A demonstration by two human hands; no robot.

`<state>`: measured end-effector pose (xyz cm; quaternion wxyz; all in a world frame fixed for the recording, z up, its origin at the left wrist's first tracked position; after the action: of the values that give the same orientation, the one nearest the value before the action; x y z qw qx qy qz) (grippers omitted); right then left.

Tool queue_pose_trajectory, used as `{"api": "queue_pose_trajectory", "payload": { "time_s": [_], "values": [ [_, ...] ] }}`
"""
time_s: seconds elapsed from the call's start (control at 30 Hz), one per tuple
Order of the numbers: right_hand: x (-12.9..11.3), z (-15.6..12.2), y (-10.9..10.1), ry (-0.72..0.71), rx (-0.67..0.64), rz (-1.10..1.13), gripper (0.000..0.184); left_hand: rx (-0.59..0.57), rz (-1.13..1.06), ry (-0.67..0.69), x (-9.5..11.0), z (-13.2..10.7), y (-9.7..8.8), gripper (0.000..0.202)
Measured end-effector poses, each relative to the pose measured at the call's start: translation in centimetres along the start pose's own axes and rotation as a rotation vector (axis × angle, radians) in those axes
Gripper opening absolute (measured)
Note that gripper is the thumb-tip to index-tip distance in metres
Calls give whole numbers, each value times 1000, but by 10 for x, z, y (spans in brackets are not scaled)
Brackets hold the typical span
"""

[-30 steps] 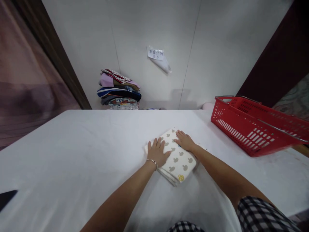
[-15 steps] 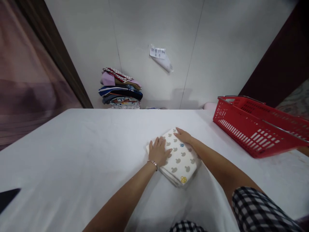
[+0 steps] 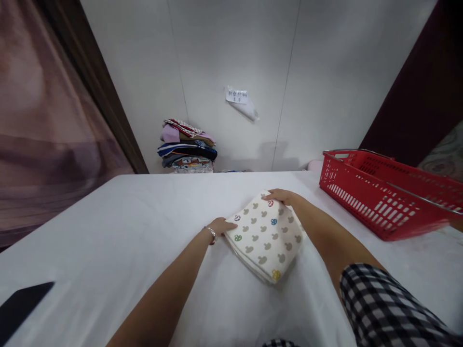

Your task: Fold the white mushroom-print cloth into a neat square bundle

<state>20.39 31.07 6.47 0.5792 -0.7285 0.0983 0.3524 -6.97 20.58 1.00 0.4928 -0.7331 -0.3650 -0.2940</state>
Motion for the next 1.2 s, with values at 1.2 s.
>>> {"api": "queue_pose_trajectory", "payload": {
  "time_s": [1.2],
  "values": [
    [-6,-120,118,-418,199,-314,37,355,613,575,-67,-126,-13,39]
  ]
}}
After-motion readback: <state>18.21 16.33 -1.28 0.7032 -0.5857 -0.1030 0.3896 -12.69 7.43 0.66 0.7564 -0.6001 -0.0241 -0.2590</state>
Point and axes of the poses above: each hand's wrist, its own z-axis towards the middle knuckle, its own y-axis out of the palm, x = y × z, the point moved 3 cm from there along z, towards the middle knuckle, and after that the axes turned 10 degrees about -z, right-handed, at the moved point
